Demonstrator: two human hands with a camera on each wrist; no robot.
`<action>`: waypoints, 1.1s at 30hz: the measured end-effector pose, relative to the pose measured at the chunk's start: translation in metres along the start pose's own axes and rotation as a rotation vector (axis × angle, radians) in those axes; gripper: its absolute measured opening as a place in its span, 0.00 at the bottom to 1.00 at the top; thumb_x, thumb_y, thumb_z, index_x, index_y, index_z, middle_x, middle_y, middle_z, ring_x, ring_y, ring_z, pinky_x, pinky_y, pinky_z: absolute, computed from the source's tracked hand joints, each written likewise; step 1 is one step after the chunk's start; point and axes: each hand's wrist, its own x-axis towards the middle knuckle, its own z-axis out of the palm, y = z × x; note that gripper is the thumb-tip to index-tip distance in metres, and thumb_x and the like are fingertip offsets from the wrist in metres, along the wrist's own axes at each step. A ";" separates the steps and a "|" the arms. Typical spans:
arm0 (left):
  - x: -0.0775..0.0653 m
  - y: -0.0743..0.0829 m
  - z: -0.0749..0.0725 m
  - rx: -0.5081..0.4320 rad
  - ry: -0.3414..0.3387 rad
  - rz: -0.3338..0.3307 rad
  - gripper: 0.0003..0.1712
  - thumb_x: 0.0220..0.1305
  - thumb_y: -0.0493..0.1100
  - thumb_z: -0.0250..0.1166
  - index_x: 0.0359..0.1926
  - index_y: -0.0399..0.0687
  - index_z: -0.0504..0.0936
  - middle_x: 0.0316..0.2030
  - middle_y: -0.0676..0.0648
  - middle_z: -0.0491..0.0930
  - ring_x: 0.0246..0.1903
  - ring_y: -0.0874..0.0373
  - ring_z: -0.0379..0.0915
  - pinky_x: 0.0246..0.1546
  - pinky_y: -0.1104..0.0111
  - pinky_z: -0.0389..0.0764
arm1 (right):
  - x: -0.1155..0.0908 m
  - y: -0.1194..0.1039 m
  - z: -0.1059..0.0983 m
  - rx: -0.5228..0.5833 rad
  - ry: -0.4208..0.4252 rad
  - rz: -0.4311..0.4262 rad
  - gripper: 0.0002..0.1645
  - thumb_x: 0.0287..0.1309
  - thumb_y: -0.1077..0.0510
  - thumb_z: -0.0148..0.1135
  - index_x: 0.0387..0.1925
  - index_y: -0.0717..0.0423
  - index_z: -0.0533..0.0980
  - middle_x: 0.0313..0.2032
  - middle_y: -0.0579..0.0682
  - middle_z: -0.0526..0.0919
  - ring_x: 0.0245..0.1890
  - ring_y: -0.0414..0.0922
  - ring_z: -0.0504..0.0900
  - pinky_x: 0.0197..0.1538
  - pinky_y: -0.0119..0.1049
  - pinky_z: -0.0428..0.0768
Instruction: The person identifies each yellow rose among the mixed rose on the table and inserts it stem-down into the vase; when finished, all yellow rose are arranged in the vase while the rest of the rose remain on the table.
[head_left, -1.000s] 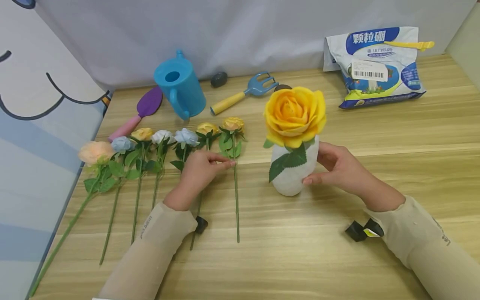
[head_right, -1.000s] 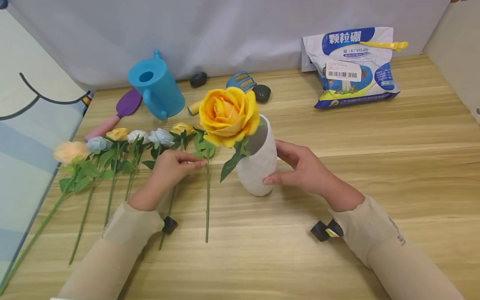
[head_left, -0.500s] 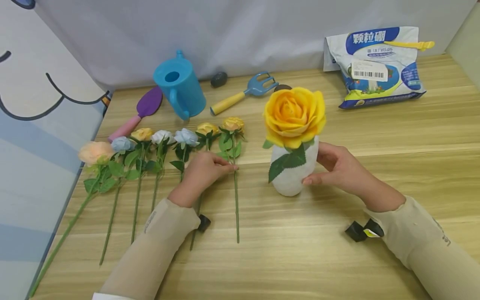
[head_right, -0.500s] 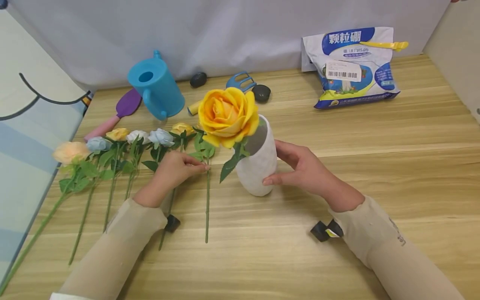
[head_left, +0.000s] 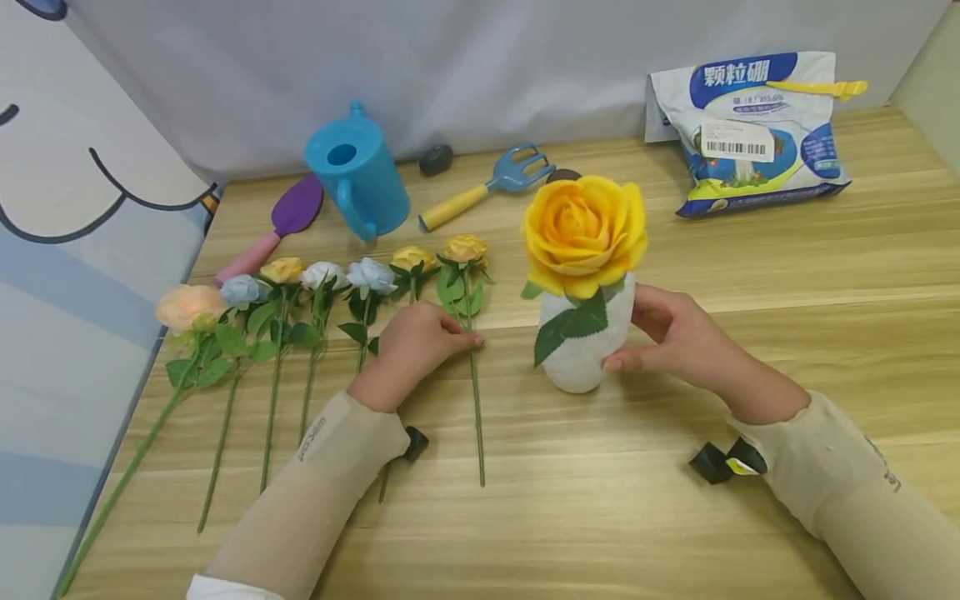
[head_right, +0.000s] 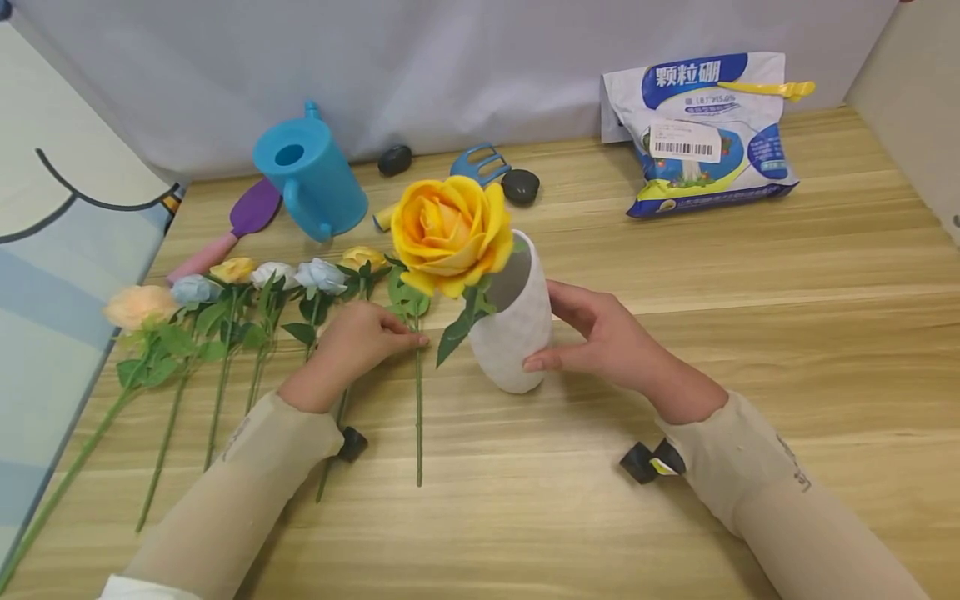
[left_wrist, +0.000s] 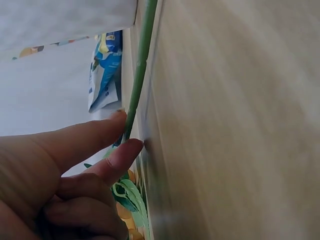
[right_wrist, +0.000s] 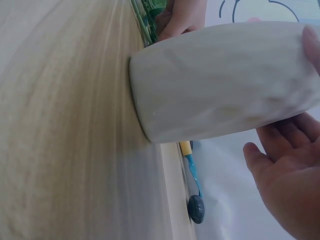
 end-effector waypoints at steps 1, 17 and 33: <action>0.000 0.000 0.000 0.005 0.001 0.003 0.16 0.53 0.58 0.68 0.33 0.53 0.88 0.36 0.52 0.83 0.30 0.58 0.74 0.25 0.68 0.72 | 0.000 0.000 0.000 -0.001 0.000 0.000 0.36 0.41 0.74 0.69 0.54 0.48 0.74 0.52 0.44 0.76 0.56 0.42 0.70 0.61 0.29 0.61; 0.002 -0.005 -0.001 -0.123 0.057 0.003 0.15 0.53 0.55 0.68 0.33 0.49 0.88 0.37 0.50 0.82 0.36 0.57 0.75 0.34 0.65 0.74 | 0.001 -0.001 0.000 -0.005 0.001 -0.006 0.37 0.41 0.74 0.69 0.54 0.48 0.74 0.53 0.43 0.76 0.56 0.41 0.70 0.61 0.29 0.61; -0.014 -0.004 -0.031 -0.656 0.100 0.011 0.18 0.56 0.50 0.67 0.40 0.41 0.84 0.45 0.48 0.79 0.45 0.56 0.69 0.44 0.61 0.71 | 0.000 -0.002 0.001 -0.001 0.010 0.017 0.36 0.41 0.74 0.69 0.54 0.47 0.74 0.53 0.43 0.76 0.57 0.41 0.69 0.61 0.29 0.60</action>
